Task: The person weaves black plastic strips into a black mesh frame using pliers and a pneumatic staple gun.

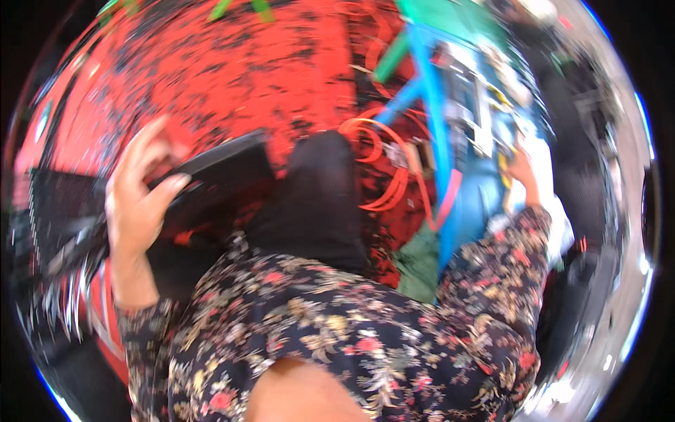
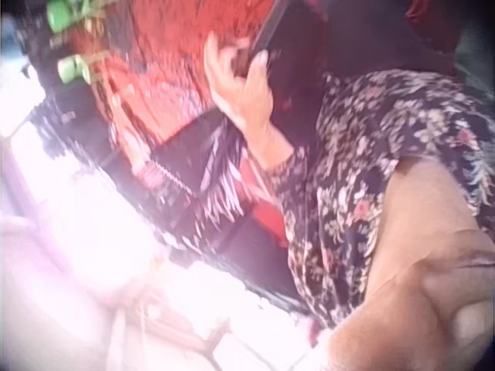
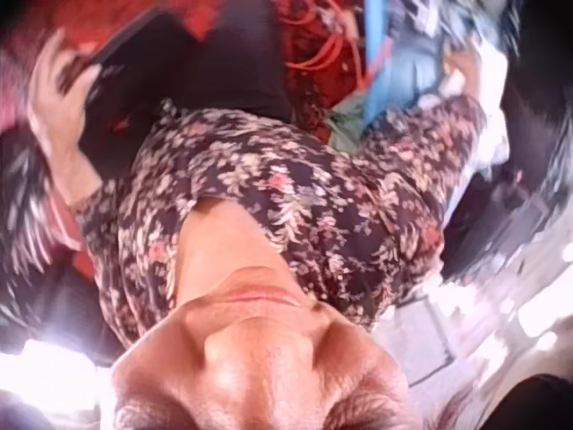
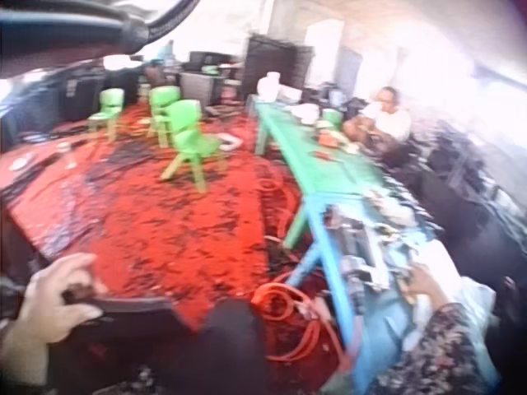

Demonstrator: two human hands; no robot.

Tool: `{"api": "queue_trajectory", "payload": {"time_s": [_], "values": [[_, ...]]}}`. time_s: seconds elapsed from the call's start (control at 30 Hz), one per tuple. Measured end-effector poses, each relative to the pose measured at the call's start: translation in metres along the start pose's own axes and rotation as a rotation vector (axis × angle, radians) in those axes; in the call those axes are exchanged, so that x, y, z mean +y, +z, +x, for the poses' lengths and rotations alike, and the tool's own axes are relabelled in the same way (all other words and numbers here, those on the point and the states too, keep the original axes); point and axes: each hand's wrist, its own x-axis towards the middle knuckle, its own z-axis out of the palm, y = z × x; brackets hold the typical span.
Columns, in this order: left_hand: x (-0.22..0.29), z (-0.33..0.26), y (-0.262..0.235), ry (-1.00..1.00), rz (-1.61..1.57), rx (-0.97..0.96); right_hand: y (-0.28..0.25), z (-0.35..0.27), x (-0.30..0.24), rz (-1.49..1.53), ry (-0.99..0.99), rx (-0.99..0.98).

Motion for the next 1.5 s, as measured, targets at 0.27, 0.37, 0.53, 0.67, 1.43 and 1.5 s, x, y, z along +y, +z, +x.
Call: {"api": "queue_trajectory", "payload": {"time_s": [0.27, 0.37, 0.53, 0.67, 1.43, 1.5], "values": [[-0.013, -0.005, 0.017, 0.192, -0.209, 0.066, -0.031, 0.013, 0.0, 0.045, 0.251, -0.277], [-0.012, -0.005, 0.011, 0.176, -0.148, 0.022, -0.007, 0.018, 0.068, 0.09, 0.194, -0.112], [-0.005, 0.0, 0.017, 0.102, -0.271, 0.055, -0.022, 0.011, 0.01, -0.013, 0.255, 0.167], [-0.014, 0.001, 0.018, 0.106, -0.183, 0.073, -0.063, 0.045, -0.014, 0.36, -0.138, 0.539], [-0.006, -0.002, 0.029, 0.186, 0.083, 0.244, -0.116, -0.098, -0.518, 0.048, -1.241, 0.281], [-0.007, -0.002, 0.031, 0.149, -0.039, 0.215, -0.104, -0.098, -0.513, 0.087, -1.226, 0.33]]}}
